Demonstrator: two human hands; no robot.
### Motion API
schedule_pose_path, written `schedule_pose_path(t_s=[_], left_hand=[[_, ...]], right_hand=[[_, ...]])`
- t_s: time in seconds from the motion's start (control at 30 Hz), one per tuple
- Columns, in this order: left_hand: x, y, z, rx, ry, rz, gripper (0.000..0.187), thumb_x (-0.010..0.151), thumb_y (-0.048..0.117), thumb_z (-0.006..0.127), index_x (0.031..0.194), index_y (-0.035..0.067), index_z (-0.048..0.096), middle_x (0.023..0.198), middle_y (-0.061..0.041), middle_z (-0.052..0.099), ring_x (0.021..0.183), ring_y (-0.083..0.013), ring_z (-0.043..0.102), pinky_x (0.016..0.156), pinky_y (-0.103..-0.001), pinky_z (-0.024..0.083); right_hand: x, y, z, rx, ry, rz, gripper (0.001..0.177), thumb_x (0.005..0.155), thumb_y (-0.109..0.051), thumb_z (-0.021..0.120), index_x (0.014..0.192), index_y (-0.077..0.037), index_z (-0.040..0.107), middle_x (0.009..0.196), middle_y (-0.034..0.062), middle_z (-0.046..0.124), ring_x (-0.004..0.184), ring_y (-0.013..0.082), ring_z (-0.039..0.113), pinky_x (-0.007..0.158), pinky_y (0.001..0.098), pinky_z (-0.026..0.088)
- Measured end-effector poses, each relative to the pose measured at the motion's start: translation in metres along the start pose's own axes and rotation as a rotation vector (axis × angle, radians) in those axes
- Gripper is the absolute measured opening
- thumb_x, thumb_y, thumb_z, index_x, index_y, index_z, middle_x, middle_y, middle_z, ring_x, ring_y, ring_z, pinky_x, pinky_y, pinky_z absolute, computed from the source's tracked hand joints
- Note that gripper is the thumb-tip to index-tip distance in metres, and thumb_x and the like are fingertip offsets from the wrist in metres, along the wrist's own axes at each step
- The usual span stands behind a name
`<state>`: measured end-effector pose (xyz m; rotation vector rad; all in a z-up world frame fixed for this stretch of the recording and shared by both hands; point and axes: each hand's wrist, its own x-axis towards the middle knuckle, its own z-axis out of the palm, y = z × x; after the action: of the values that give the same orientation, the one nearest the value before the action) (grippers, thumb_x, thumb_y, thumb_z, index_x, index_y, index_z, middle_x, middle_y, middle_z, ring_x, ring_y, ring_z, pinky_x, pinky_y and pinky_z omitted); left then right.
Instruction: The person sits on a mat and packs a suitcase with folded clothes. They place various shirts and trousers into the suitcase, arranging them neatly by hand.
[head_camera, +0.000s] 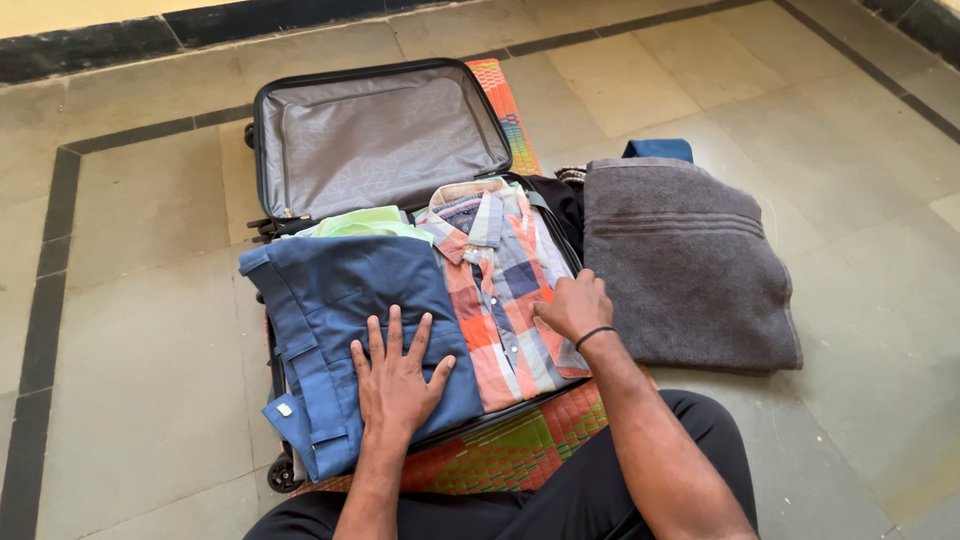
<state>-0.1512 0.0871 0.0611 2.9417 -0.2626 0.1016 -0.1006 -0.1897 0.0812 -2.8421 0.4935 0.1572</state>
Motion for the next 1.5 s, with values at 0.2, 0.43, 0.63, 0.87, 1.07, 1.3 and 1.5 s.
schedule_pose_path(t_s=[0.2, 0.43, 0.63, 0.87, 1.07, 1.3, 1.5], left_hand=[[0.000, 0.001, 0.000, 0.001, -0.012, -0.002, 0.074, 0.088, 0.067, 0.053, 0.154, 0.036, 0.039, 0.167, -0.009, 0.020, 0.153, -0.0397, 0.014, 0.119, -0.063, 0.012], [0.001, 0.002, 0.002, 0.013, -0.023, -0.011, 0.075, 0.088, 0.068, 0.053, 0.154, 0.036, 0.039, 0.167, -0.009, 0.019, 0.153, -0.0395, 0.013, 0.119, -0.063, 0.011], [0.001, 0.002, -0.001, -0.004, -0.024, -0.009, 0.074, 0.088, 0.067, 0.053, 0.153, 0.035, 0.040, 0.167, -0.010, 0.020, 0.153, -0.0394, 0.014, 0.119, -0.063, 0.011], [-0.001, 0.002, -0.003, -0.030, 0.007, -0.002, 0.073, 0.087, 0.066, 0.056, 0.152, 0.034, 0.043, 0.166, -0.011, 0.023, 0.152, -0.0395, 0.015, 0.119, -0.063, 0.012], [-0.004, -0.001, 0.005, -0.098, 0.121, 0.026, 0.072, 0.087, 0.061, 0.061, 0.146, 0.022, 0.052, 0.160, -0.015, 0.034, 0.149, -0.0406, 0.024, 0.118, -0.064, 0.017], [-0.017, 0.003, 0.011, -0.498, 0.383, 0.084, 0.042, 0.094, 0.036, 0.069, 0.121, 0.005, 0.073, 0.144, -0.016, 0.061, 0.138, -0.0394, 0.052, 0.117, -0.063, 0.031], [-0.034, 0.051, 0.007, -1.246, 0.306, -0.130, 0.046, 0.096, 0.039, 0.064, 0.120, 0.001, 0.071, 0.139, -0.013, 0.068, 0.126, -0.0298, 0.068, 0.105, -0.044, 0.055]], right_hand=[[0.017, 0.007, 0.013, 0.124, -0.178, 0.036, 0.055, 0.072, -0.052, 0.085, 0.099, -0.003, 0.079, 0.114, 0.0227, 0.074, 0.107, 0.0386, 0.071, 0.091, 0.0473, 0.057], [0.010, -0.010, 0.034, 0.316, 0.204, -0.276, 0.033, 0.079, -0.030, 0.076, 0.095, -0.001, 0.069, 0.098, 0.0239, 0.072, 0.095, 0.0430, 0.068, 0.082, 0.0522, 0.054], [0.011, -0.014, 0.036, 0.535, 0.034, -0.295, 0.029, 0.083, -0.021, 0.075, 0.104, -0.004, 0.064, 0.096, 0.0202, 0.074, 0.090, 0.0377, 0.069, 0.081, 0.0488, 0.053], [0.026, 0.006, 0.004, 1.457, -0.648, -0.005, 0.032, 0.084, -0.010, 0.071, 0.115, -0.009, 0.061, 0.100, 0.0056, 0.073, 0.082, 0.0138, 0.068, 0.071, 0.0322, 0.053], [0.041, 0.006, 0.038, 1.719, -0.910, -0.005, 0.023, 0.091, -0.006, 0.069, 0.111, 0.003, 0.066, 0.099, 0.0113, 0.075, 0.085, 0.0188, 0.075, 0.078, 0.0337, 0.062], [0.079, 0.026, 0.064, 2.086, -0.985, -0.043, 0.021, 0.093, -0.011, 0.064, 0.109, 0.003, 0.067, 0.095, 0.0119, 0.074, 0.081, 0.0221, 0.074, 0.075, 0.0362, 0.062], [0.063, 0.038, 0.053, 2.338, -0.817, -0.075, 0.023, 0.093, -0.011, 0.063, 0.112, 0.002, 0.066, 0.094, 0.0093, 0.072, 0.080, 0.0190, 0.072, 0.074, 0.0341, 0.060]])
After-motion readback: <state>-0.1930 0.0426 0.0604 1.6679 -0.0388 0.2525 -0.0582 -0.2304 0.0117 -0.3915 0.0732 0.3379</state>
